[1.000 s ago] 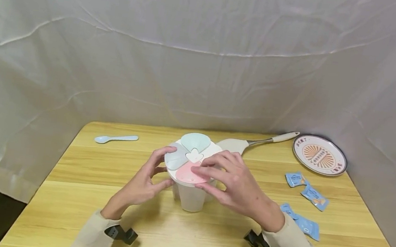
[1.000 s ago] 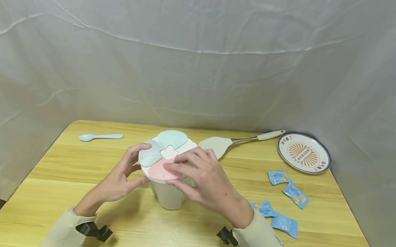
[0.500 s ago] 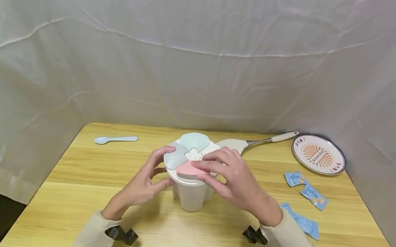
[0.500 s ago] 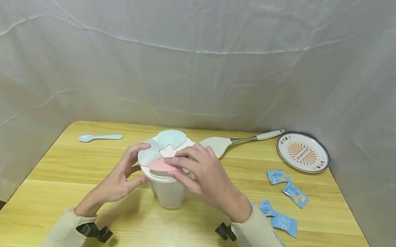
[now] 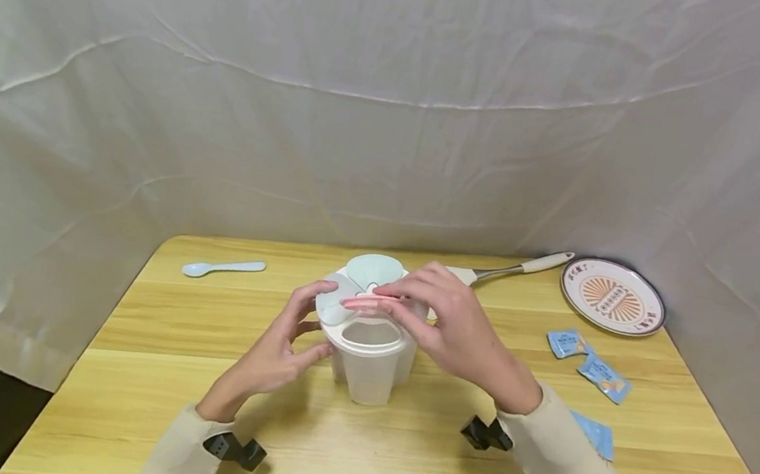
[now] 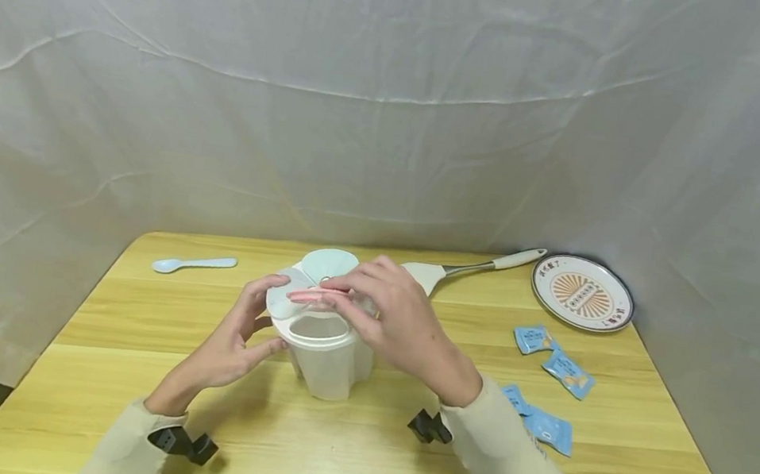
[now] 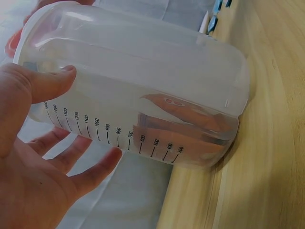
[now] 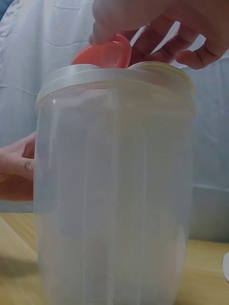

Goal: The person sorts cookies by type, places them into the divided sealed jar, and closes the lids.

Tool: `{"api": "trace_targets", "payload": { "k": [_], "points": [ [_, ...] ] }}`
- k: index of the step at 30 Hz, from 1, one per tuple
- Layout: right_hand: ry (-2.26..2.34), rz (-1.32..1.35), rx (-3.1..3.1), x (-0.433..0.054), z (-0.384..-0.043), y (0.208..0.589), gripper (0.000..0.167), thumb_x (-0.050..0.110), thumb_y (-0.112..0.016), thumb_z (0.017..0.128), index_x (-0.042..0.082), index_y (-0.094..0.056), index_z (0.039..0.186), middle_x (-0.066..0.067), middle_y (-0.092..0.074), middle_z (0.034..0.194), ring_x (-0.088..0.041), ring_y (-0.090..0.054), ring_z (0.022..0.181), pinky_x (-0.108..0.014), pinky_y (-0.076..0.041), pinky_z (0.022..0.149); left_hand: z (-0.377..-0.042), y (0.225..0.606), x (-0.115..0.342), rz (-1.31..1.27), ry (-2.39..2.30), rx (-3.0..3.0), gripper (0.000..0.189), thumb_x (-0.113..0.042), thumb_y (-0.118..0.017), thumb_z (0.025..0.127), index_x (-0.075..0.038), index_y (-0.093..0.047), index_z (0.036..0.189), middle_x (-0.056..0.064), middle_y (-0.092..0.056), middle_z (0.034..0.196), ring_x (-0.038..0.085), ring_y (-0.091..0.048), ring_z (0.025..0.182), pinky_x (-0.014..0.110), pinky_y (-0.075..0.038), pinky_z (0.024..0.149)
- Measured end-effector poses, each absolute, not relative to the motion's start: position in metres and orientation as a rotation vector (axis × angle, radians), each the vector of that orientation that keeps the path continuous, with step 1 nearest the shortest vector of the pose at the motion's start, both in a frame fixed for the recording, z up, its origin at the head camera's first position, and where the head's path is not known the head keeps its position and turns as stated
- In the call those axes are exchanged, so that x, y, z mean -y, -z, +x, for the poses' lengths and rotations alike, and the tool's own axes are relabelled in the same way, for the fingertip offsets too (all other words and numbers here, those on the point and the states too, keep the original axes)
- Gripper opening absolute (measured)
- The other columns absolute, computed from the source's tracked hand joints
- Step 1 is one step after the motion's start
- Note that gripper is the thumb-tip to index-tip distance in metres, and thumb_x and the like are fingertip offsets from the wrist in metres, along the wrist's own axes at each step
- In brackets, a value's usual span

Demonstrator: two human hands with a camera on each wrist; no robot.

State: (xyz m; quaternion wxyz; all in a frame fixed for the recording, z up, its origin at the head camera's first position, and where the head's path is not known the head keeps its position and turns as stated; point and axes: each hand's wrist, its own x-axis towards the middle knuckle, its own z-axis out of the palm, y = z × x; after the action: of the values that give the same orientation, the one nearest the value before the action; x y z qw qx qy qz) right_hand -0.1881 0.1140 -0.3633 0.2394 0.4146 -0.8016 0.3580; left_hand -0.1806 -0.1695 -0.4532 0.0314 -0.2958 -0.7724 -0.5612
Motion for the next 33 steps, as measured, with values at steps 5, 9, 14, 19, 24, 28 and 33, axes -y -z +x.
{"api": "trace_targets", "payload": {
  "k": [5,9,14,19,24,28,33],
  "points": [
    [-1.027,1.067,2.233,-0.111,-0.195,0.358,0.012,0.008,-0.082,0.096,0.008,-0.083,0.108,-0.001,-0.081,0.095,-0.016,-0.061,0.087,-0.03,-0.05,0.073,-0.182,0.453,0.169,-0.933,1.74,2.375,0.087,0.009,-0.076,0.094,-0.014,-0.032,0.166,0.011,-0.035,0.174,0.028,-0.049,0.15,0.04,-0.056,0.116],
    [-1.112,1.011,2.268,-0.109,-0.203,0.355,0.01,0.007,-0.08,0.098,0.006,-0.084,0.108,-0.002,-0.081,0.093,-0.014,-0.059,0.082,-0.027,-0.051,0.07,-0.183,0.451,0.169,-0.951,1.734,2.38,0.086,0.008,-0.076,0.094,-0.013,-0.031,0.165,0.011,-0.034,0.175,0.031,-0.047,0.153,0.044,-0.055,0.117],
    [-1.211,0.93,2.33,-0.107,-0.211,0.355,0.01,0.011,-0.08,0.1,0.008,-0.085,0.107,-0.001,-0.081,0.091,-0.013,-0.058,0.081,-0.025,-0.048,0.069,-0.183,0.449,0.17,-0.972,1.738,2.391,0.086,0.009,-0.074,0.094,-0.013,-0.03,0.164,0.011,-0.032,0.176,0.036,-0.043,0.157,0.046,-0.054,0.118],
    [-1.309,0.883,2.32,-0.107,-0.208,0.365,0.01,0.011,-0.08,0.099,0.01,-0.086,0.107,0.0,-0.079,0.095,-0.013,-0.058,0.083,-0.024,-0.045,0.069,-0.179,0.452,0.17,-0.992,1.76,2.391,0.085,0.011,-0.072,0.094,-0.012,-0.029,0.164,0.013,-0.031,0.176,0.033,-0.042,0.157,0.042,-0.054,0.119],
    [-1.383,0.924,2.192,-0.108,-0.204,0.37,0.017,0.007,-0.084,0.095,0.01,-0.084,0.112,-0.004,-0.074,0.111,-0.015,-0.062,0.088,-0.025,-0.048,0.071,-0.18,0.454,0.171,-0.978,1.73,2.399,0.086,0.01,-0.073,0.095,-0.013,-0.029,0.164,0.012,-0.033,0.175,0.03,-0.045,0.155,0.043,-0.055,0.117],
    [-1.389,0.944,2.118,-0.114,-0.199,0.372,0.022,0.002,-0.085,0.092,0.011,-0.082,0.112,-0.006,-0.071,0.116,-0.018,-0.061,0.089,-0.028,-0.047,0.073,-0.182,0.453,0.172,-0.977,1.722,2.397,0.087,0.009,-0.074,0.095,-0.014,-0.029,0.165,0.011,-0.034,0.175,0.026,-0.047,0.154,0.041,-0.056,0.117],
    [-1.325,0.904,2.111,-0.137,-0.195,0.376,0.022,-0.003,-0.082,0.092,0.011,-0.082,0.109,-0.006,-0.074,0.112,-0.021,-0.061,0.09,-0.026,-0.048,0.074,-0.183,0.453,0.172,-0.981,1.721,2.385,0.088,0.011,-0.074,0.094,-0.013,-0.029,0.166,0.012,-0.033,0.175,0.024,-0.047,0.153,0.04,-0.056,0.116]
  ]
}}
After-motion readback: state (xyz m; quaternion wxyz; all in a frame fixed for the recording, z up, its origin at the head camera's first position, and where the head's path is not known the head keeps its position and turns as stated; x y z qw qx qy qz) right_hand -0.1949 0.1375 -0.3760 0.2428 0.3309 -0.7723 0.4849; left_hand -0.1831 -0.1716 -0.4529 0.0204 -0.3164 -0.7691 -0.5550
